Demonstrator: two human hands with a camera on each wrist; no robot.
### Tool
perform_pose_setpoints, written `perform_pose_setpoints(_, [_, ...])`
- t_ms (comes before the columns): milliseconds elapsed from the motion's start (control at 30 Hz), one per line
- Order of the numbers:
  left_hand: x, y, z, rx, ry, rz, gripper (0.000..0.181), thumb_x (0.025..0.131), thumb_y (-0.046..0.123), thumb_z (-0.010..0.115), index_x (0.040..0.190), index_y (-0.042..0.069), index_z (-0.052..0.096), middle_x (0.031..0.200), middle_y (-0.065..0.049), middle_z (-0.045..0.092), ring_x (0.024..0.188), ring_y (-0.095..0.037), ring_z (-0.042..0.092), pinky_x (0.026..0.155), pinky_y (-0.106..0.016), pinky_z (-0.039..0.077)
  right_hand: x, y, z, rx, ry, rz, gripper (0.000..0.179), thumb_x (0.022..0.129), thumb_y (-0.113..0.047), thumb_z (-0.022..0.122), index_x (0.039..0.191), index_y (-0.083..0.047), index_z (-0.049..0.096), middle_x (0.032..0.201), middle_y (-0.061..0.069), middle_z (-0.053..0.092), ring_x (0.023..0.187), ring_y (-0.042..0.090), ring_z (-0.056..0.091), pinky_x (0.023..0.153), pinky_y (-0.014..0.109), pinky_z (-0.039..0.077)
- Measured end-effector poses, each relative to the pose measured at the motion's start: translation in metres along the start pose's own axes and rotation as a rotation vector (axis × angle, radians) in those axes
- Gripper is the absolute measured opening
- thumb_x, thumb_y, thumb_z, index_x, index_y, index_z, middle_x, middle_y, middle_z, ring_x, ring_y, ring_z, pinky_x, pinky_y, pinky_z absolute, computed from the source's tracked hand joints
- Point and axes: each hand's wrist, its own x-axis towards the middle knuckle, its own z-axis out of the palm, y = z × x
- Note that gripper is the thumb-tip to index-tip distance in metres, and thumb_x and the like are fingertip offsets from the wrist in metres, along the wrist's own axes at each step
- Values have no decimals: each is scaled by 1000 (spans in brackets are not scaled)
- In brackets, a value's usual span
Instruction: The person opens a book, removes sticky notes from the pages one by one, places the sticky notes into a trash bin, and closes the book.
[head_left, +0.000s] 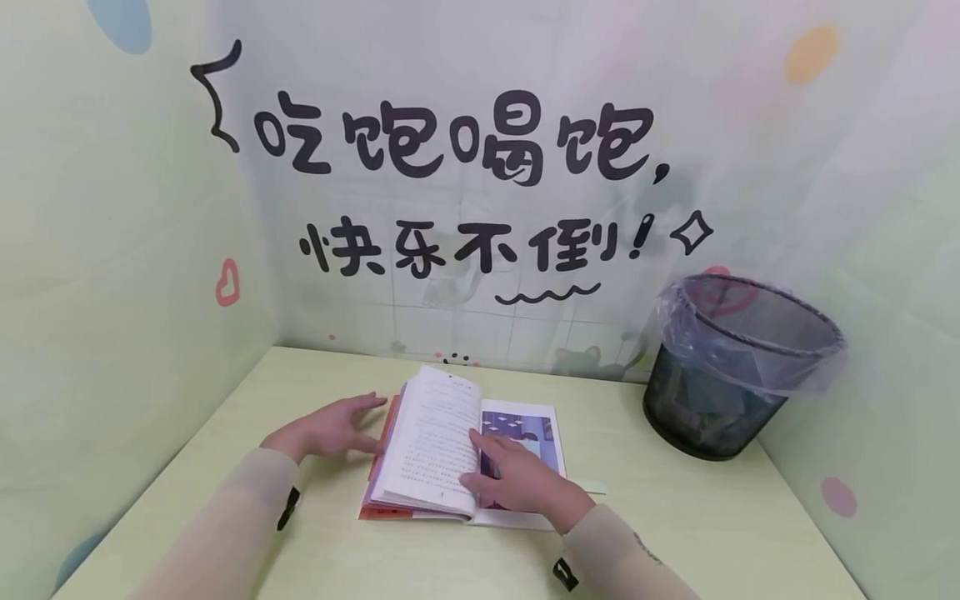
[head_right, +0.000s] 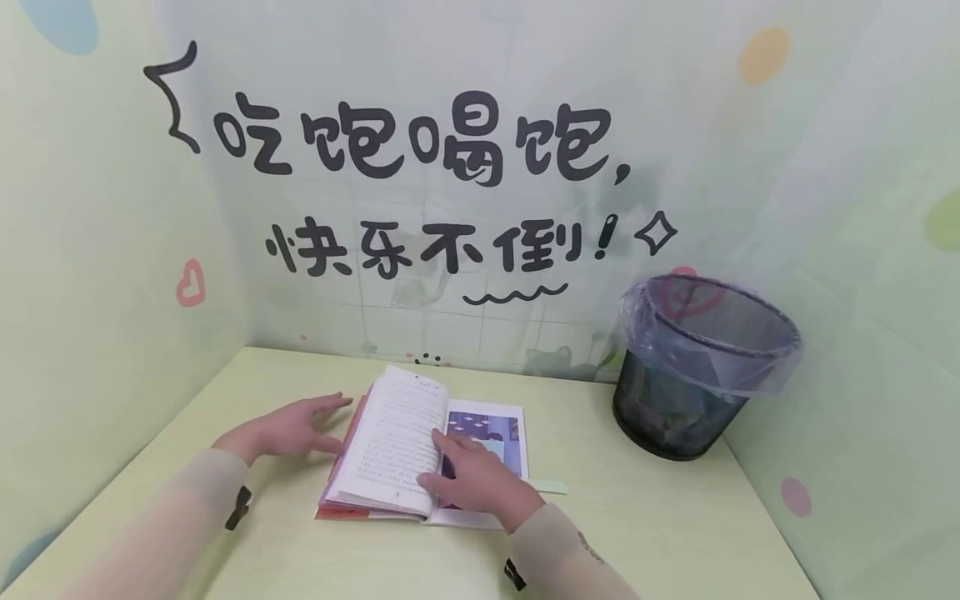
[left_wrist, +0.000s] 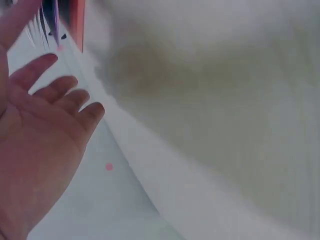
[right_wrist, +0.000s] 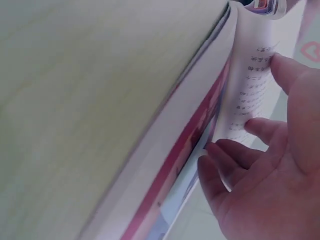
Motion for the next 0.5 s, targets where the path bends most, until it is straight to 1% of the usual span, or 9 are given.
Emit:
perform_pose_setpoints(67, [0, 0, -8, 11, 57, 18, 82, 101, 33, 79, 168, 4, 42, 176, -30, 31, 162, -58, 27, 130, -75, 27, 1, -6, -1, -30, -10, 26, 84, 104, -64, 64, 174, -27, 35, 176, 15, 42, 163, 41, 40, 131, 62, 38])
perform_pose_setpoints(100, [1, 3, -11, 14, 84, 28, 77, 104, 30, 75, 167, 2, 42, 175, -32, 33, 161, -58, 29, 129, -75, 28, 2, -9, -1, -47, -12, 35, 84, 104, -65, 64, 174, -27, 36, 175, 15, 43, 162, 40, 41, 131, 61, 38])
perform_pose_setpoints(167, [5, 13, -13, 14, 132, 58, 70, 108, 29, 69, 166, 0, 43, 174, -31, 36, 161, -56, 31, 130, -73, 29, 3, -14, -1, -83, -17, 55, 85, 103, -66, 64, 174, -28, 36, 175, 14, 44, 162, 40, 42, 131, 60, 39])
perform_pose_setpoints(233, [11, 27, -11, 14, 143, 97, 69, 108, 31, 68, 166, 2, 44, 175, -29, 35, 162, -54, 31, 132, -71, 28, 3, -18, -1, -110, -16, 69, 85, 103, -66, 64, 173, -28, 37, 174, 14, 45, 161, 40, 43, 130, 61, 39])
perform_pose_setpoints(300, [15, 45, -4, 20, 118, 135, 72, 107, 34, 70, 168, 7, 43, 178, -24, 33, 164, -51, 30, 133, -70, 26, 4, -21, -1, -141, -10, 73, 84, 103, -66, 64, 173, -28, 37, 173, 15, 47, 159, 41, 45, 129, 61, 41])
perform_pose_setpoints(400, [21, 71, 12, 27, 40, 175, 77, 104, 40, 74, 170, 15, 42, 181, -16, 31, 167, -46, 28, 134, -69, 23, 4, -23, 1, -170, -4, 77, 83, 104, -66, 63, 173, -28, 37, 173, 14, 47, 158, 42, 47, 128, 63, 42])
perform_pose_setpoints(500, [25, 88, 32, 56, -34, 217, 75, 105, 42, 72, 170, 17, 42, 182, -11, 30, 169, -41, 26, 136, -66, 22, 3, -23, 4, -175, 2, 68, 82, 104, -66, 63, 172, -29, 39, 172, 15, 47, 157, 43, 48, 127, 65, 42])
